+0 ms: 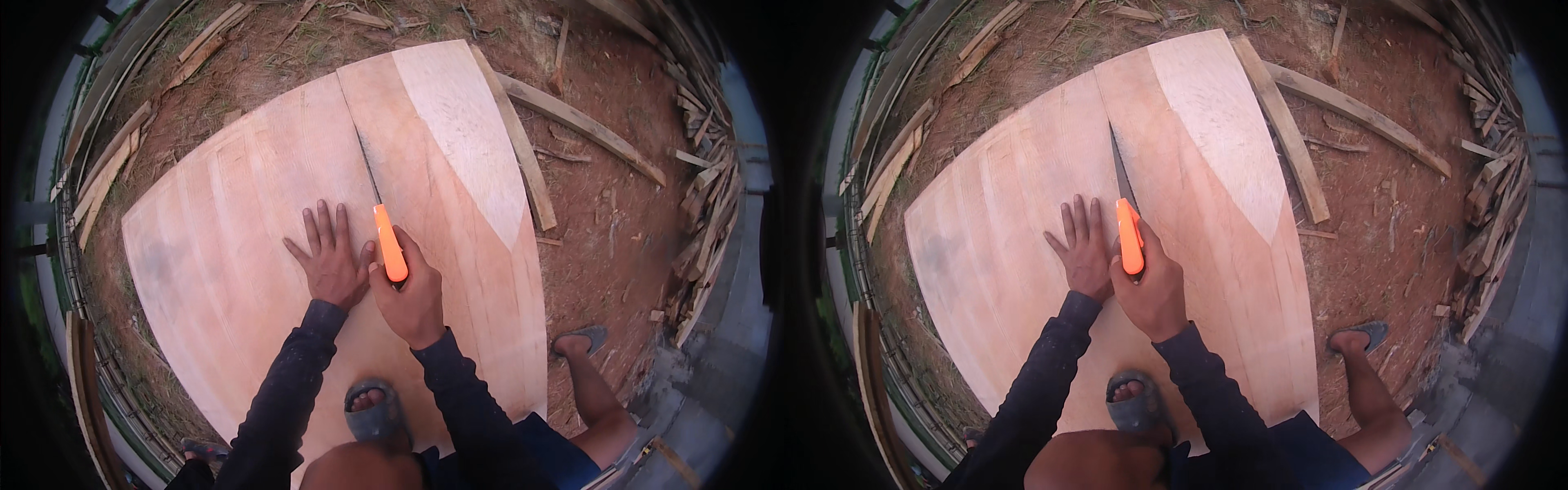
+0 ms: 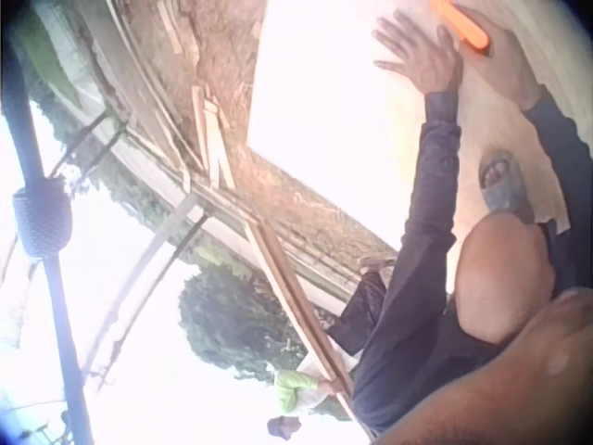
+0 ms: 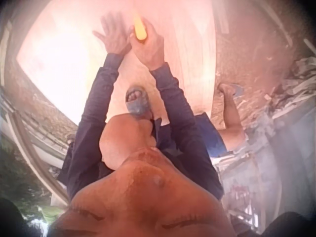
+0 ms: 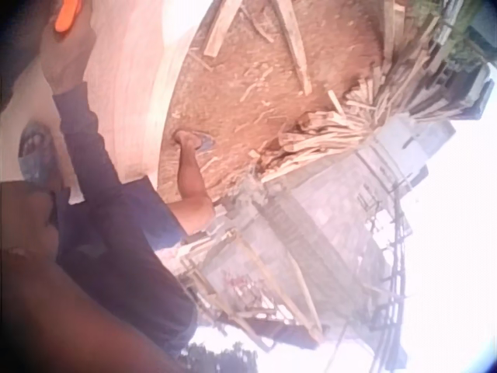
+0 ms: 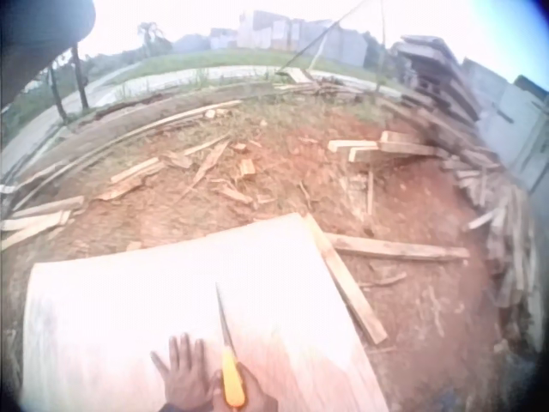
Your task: The person uses a hand saw to cut a large sheet of plywood placed on the ground. They hold the sheet steady with their left hand and saw along a straight line with their right hand, pausing briefly to reposition before continuing the cut.
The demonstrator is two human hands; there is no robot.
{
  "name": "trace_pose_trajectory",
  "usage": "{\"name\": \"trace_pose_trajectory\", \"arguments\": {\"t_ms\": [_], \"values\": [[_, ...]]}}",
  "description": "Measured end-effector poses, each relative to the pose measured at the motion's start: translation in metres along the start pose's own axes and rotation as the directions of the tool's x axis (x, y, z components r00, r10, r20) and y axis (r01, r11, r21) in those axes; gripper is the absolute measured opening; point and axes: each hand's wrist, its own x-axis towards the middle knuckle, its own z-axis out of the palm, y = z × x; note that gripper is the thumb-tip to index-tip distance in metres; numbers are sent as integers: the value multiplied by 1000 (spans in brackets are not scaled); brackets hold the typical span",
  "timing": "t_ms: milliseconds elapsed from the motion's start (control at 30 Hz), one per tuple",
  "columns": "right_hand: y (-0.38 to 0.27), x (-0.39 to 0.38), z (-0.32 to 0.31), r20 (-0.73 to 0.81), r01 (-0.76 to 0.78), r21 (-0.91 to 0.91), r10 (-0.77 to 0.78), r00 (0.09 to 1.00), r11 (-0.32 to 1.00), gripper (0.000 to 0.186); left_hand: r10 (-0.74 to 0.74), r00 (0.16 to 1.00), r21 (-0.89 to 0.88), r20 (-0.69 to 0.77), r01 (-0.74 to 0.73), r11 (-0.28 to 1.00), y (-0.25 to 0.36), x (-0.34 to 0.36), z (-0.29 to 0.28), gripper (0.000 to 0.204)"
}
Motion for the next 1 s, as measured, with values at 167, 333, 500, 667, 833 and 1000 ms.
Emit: {"name": "trace_pose_trajectory", "arguments": {"t_ms": [167,333,500,667,833,1000], "values": [[10,0,4,-9,-28,-36,28,1000,999,58,-3,1000,-23,31,3,1000,1,0,-2,80],[11,0,3,-21,-36,-39,35,999,999,59,-1,999,-69,39,3,998,1,1,-5,84],[12,1,3,-8,-14,-34,14,1000,999,58,-3,1000,-92,26,5,996,-2,1,-7,82],[22,2,9,-45,30,-27,-31,999,999,57,4,1000,-100,10,-3,995,-1,1,-7,73],[7,7,5,-79,16,-40,-19,997,999,45,18,1000,-61,4,-17,998,4,2,-11,66],[-1,2,-6,-27,-84,-57,82,996,995,47,10,1000,-21,-2,-10,1000,5,-1,-9,62]]}}
